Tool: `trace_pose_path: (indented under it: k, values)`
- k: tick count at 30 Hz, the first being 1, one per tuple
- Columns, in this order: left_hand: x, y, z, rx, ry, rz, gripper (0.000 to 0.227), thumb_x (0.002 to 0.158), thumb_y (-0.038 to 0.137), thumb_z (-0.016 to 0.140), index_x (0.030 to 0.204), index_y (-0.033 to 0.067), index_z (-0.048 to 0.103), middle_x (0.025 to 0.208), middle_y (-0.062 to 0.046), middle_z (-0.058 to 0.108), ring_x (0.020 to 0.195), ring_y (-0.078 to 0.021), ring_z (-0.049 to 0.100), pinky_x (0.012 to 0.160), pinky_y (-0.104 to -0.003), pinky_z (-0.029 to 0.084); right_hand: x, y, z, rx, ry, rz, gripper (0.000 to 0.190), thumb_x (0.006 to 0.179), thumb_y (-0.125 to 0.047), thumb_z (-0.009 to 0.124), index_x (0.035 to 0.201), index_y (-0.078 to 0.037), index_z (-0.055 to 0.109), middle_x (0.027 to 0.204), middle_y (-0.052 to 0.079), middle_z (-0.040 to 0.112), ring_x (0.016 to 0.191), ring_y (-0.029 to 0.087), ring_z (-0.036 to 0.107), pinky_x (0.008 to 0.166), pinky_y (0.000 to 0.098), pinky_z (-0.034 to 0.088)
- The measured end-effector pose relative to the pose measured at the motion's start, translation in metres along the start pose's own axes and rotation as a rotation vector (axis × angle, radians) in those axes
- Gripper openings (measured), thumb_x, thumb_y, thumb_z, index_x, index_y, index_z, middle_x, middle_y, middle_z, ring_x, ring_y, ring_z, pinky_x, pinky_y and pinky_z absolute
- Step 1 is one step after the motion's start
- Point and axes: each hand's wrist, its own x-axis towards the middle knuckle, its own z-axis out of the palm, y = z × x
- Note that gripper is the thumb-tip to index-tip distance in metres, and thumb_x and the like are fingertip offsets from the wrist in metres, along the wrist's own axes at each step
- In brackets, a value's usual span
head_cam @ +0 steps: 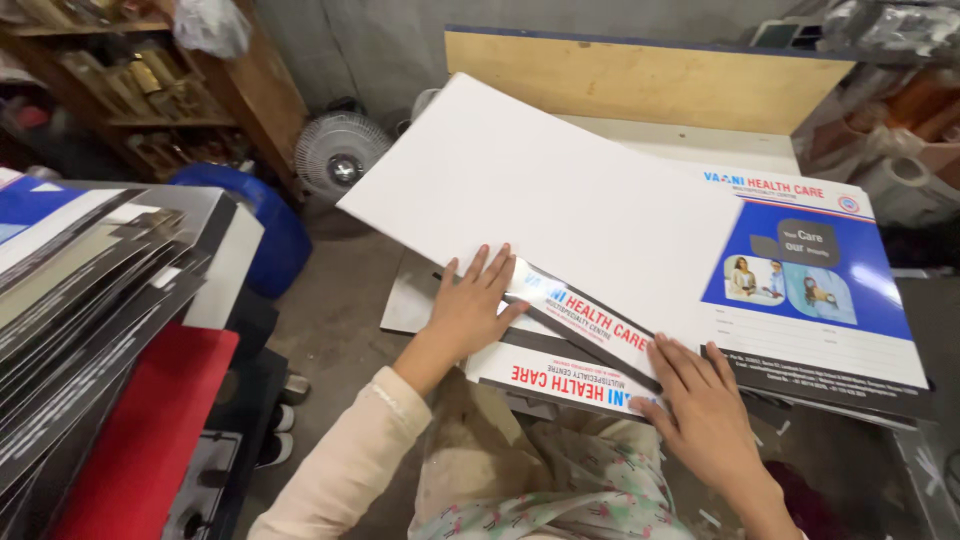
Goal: The person sits on the floor and assembles brochures by inserting a white folded sheet into a printed cover. They pick up a cover from a stack on the left, place it on a table, insert the white sheet, and then move the completed brochure to a stack on the right.
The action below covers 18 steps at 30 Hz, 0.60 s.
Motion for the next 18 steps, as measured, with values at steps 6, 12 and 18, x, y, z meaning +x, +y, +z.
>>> trace_pose_path:
  k: [6,12,18]
  values:
    - [-0.045,0.098,-0.003,-0.411,-0.040,0.053,0.106,0.081,0.055,0.064,0.156,-0.0086,0.025,0.162,-0.025,0.033,0.147,-0.0388,0.032,0.121,-0.049,0.027,-0.017,-0.024,0.009,0.002,0.213,-0.084,0.088,0.078,-0.056,0.062,0.140,0.005,0.047,0.142,0.024,0.050,0.131,0.038,0.045,0.114,0.0546,0.027]
    - [-0.068,0.122,0.015,-0.307,0.110,0.396,0.087,0.093,0.052,0.061,0.150,-0.0080,0.035,0.163,-0.024,0.039,0.154,-0.0371,0.034,0.124,-0.051,0.024,-0.025,-0.029,0.027,0.144,0.278,-0.153,0.052,0.084,-0.012,0.068,0.135,-0.005,0.062,0.141,0.010,0.062,0.137,0.025,0.055,0.116,0.0465,0.039]
    - [-0.057,0.050,0.009,-0.156,0.117,0.219,0.082,0.097,0.052,0.055,0.156,-0.0020,0.036,0.162,-0.021,0.034,0.151,-0.0349,0.032,0.118,-0.058,0.021,-0.024,-0.029,0.017,0.121,0.339,-0.217,0.046,0.083,-0.017,0.071,0.126,-0.004,0.066,0.130,0.009,0.068,0.128,0.023,0.059,0.114,0.0487,0.038]
